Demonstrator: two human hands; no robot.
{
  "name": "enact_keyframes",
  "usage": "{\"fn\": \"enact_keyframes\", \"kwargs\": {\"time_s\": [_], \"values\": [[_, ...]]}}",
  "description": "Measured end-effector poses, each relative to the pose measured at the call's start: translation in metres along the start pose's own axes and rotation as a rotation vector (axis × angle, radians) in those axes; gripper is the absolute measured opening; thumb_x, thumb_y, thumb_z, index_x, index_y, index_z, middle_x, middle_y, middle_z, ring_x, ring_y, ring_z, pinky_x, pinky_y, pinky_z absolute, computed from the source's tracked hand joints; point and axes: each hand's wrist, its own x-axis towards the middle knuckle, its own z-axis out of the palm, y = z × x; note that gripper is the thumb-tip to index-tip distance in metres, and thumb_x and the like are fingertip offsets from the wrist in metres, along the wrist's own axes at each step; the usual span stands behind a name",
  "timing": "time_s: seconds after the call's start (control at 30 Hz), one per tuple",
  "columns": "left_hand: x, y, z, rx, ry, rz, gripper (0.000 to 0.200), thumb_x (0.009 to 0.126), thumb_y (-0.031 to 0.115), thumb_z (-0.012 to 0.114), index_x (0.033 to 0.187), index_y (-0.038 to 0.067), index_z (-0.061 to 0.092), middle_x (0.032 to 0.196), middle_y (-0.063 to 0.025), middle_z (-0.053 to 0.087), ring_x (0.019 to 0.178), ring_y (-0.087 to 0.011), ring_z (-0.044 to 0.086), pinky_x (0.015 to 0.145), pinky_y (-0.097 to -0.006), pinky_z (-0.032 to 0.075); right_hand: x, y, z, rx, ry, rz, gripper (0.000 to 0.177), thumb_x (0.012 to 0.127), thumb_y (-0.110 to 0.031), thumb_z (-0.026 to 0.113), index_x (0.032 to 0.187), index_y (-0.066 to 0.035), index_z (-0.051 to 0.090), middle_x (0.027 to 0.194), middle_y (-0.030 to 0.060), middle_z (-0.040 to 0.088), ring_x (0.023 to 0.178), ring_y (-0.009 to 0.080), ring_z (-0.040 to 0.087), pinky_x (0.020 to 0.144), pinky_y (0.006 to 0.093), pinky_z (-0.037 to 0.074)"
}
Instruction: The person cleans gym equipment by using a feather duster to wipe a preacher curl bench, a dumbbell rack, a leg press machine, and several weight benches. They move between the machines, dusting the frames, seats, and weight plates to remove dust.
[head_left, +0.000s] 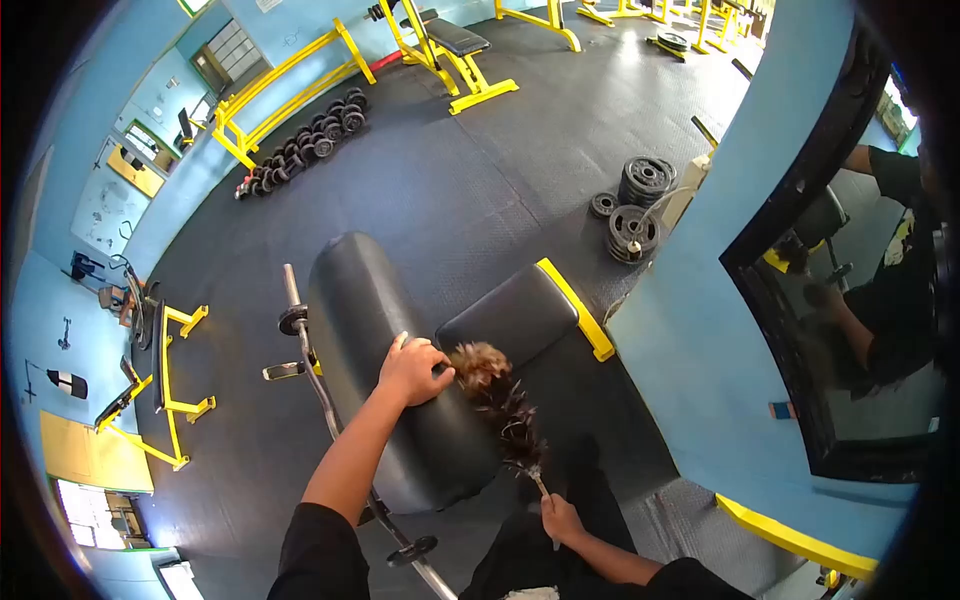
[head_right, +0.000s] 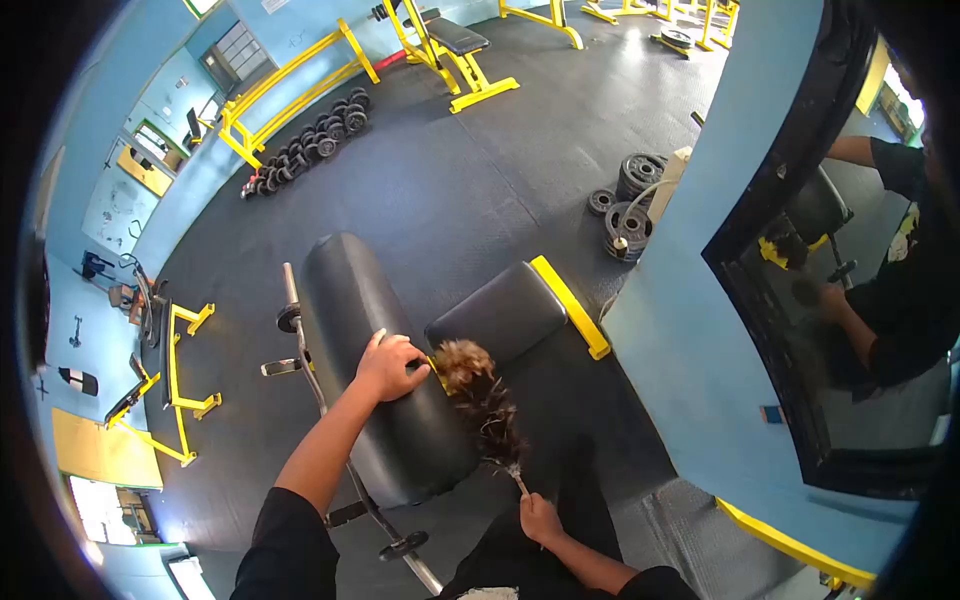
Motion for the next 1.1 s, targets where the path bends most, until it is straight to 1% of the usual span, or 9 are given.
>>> {"fn": "enact_keyframes", "kwargs": {"time_s": [0.07,0.1,0.27,0.4,0.57,0.67,0.83,0.93,1.1], "values": [[0.016,-0.009,-0.013,0.158,-0.074,0.057,0.042,0.087,0.045,0.062,0.117,0.015,0.069,0.113,-0.0057,0.065,0.120,-0.0240,0.056,0.118,-0.0494,0.027,0.046,-0.029,-0.009,0.003,0.134,-0.119,0.038,0.104,-0.038,0.043,0.099,-0.002,0.051,0.088,0.0288,0.064,0.088,0.0484,0.063,0.075,0.0552,0.048],[-0.037,0.030,0.025,0.042,-0.265,0.068,0.042,0.087,0.045,0.062,0.117,0.015,0.069,0.113,-0.0057,0.065,0.120,-0.0240,0.056,0.118,-0.0494,0.027,-0.066,-0.003,-0.016,-0.020,0.031,0.079,0.038,0.104,-0.038,0.043,0.099,-0.002,0.051,0.088,0.0288,0.064,0.088,0.0484,0.063,0.075,0.0552,0.048],[0.014,0.008,0.003,0.077,-0.216,0.085,0.040,0.084,0.041,0.065,0.115,0.015,0.068,0.112,-0.0040,0.065,0.118,-0.0225,0.056,0.118,-0.0443,0.029,0.104,-0.030,-0.042,-0.170,0.184,-0.298,0.027,0.103,-0.031,0.044,0.100,-0.006,0.053,0.080,0.0239,0.065,0.077,0.0463,0.064,0.066,0.0556,0.050],[0.016,0.008,0.011,0.016,-0.134,0.076,0.040,0.081,0.036,0.069,0.114,0.014,0.068,0.116,-0.0040,0.066,0.121,-0.0224,0.055,0.117,-0.0443,0.029,0.196,-0.032,-0.054,-0.401,0.147,-0.227,0.028,0.104,-0.034,0.043,0.098,-0.008,0.053,0.083,0.0225,0.067,0.080,0.0456,0.066,0.070,0.0555,0.052],[0.022,0.007,0.010,-0.031,-0.118,0.061,0.037,0.080,0.035,0.069,0.111,0.015,0.069,0.114,-0.0046,0.066,0.120,-0.0232,0.057,0.116,-0.0456,0.031,0.290,-0.033,-0.037,0.057,0.430,-0.079,0.030,0.104,-0.038,0.043,0.101,-0.010,0.053,0.088,0.0221,0.068,0.083,0.0472,0.065,0.072,0.0578,0.049],[0.024,0.009,0.008,-0.031,-0.069,0.050,0.036,0.078,0.031,0.071,0.109,0.013,0.070,0.110,-0.0043,0.068,0.115,-0.0232,0.059,0.114,-0.0446,0.035,0.287,-0.055,-0.054,-0.213,0.049,-0.207,0.030,0.104,-0.039,0.042,0.102,-0.011,0.053,0.090,0.0214,0.069,0.085,0.0467,0.065,0.074,0.0583,0.049],[0.025,0.007,0.010,-0.052,-0.105,0.018,0.036,0.079,0.034,0.069,0.110,0.017,0.070,0.113,-0.0050,0.068,0.122,-0.0243,0.057,0.116,-0.0464,0.032,0.287,-0.062,-0.070,-0.257,0.115,-0.185,0.031,0.104,-0.037,0.042,0.097,-0.009,0.054,0.085,0.0207,0.068,0.085,0.0477,0.064,0.072,0.0557,0.049],[0.025,0.006,0.010,-0.050,-0.107,0.020,0.035,0.079,0.034,0.070,0.110,0.018,0.070,0.113,-0.0045,0.069,0.122,-0.0241,0.057,0.116,-0.0466,0.032,0.282,-0.052,-0.072,0.181,0.404,-0.041,0.032,0.105,-0.035,0.041,0.095,-0.006,0.052,0.082,0.0235,0.066,0.082,0.0501,0.062,0.068,0.0562,0.047],[0.026,0.009,0.005,-0.054,-0.067,0.046,0.033,0.078,0.031,0.071,0.107,0.014,0.072,0.110,-0.0036,0.069,0.116,-0.0226,0.059,0.114,-0.0452,0.035,0.223,0.006,-0.078,-0.234,0.085,-0.228,0.030,0.104,-0.031,0.044,0.091,-0.005,0.052,0.085,0.0258,0.063,0.080,0.0498,0.060,0.066,0.0561,0.046]]}}
